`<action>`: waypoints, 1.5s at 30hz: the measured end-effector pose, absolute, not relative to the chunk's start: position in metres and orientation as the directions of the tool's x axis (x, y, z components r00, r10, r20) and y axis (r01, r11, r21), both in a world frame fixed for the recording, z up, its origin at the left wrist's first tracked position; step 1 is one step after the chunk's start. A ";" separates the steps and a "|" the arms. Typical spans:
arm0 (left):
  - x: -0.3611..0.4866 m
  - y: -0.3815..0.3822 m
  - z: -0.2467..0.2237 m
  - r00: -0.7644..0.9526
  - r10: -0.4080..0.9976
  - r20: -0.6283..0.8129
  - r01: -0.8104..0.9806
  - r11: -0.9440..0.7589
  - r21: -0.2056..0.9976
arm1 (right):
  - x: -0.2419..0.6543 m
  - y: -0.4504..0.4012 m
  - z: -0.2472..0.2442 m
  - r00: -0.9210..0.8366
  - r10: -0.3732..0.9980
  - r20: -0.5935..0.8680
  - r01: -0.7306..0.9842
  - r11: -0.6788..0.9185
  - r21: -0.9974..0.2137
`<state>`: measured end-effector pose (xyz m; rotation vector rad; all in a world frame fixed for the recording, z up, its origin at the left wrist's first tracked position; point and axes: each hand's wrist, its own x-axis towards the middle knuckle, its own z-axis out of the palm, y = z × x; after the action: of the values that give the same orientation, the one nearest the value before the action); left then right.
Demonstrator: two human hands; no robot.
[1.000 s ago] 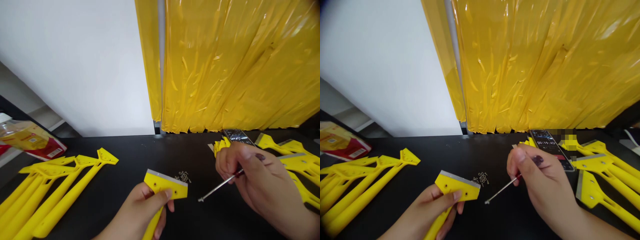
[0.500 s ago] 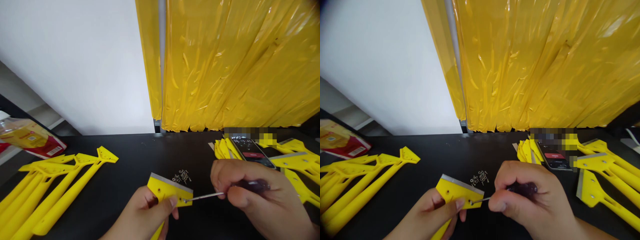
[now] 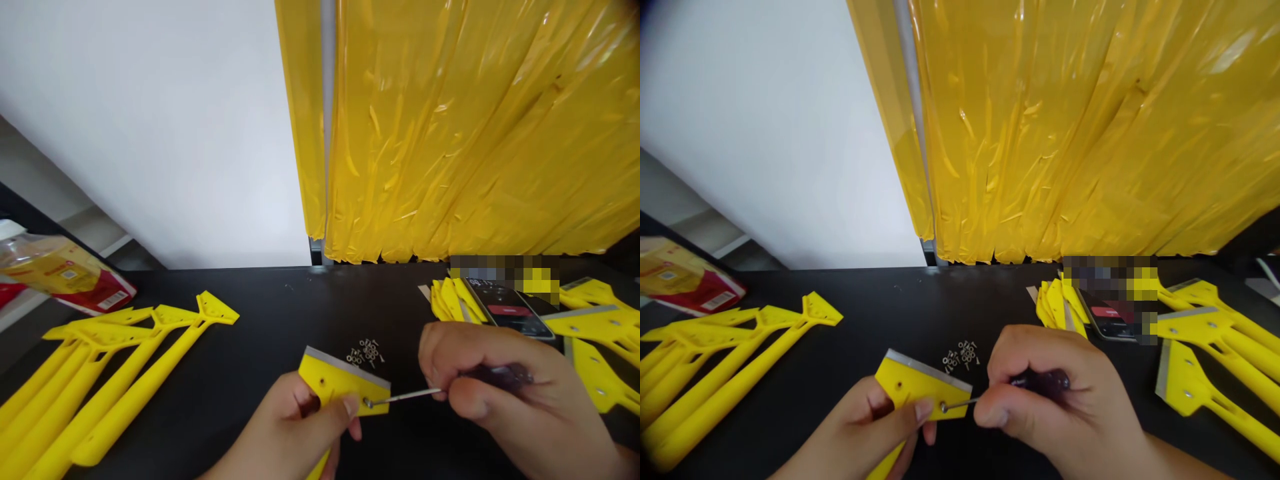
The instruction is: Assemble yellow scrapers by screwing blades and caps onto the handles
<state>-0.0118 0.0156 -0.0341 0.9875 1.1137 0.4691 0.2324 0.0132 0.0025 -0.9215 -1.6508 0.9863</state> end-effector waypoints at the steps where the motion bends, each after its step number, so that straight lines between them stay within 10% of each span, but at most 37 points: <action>1: -0.011 0.016 -0.035 0.395 0.759 -0.517 0.140 0.507 0.851 | 0.232 0.013 0.003 -0.247 0.905 0.347 0.125 0.385 -0.915; 45: -0.010 0.024 -0.030 0.396 0.738 -0.546 0.085 0.563 0.822 | 0.219 0.008 0.011 -0.353 0.728 0.588 0.296 0.683 -0.668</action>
<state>-0.0104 0.0236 -0.0298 0.9043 1.1049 0.4946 0.2186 0.0076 0.0106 -0.7958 -1.9370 0.5664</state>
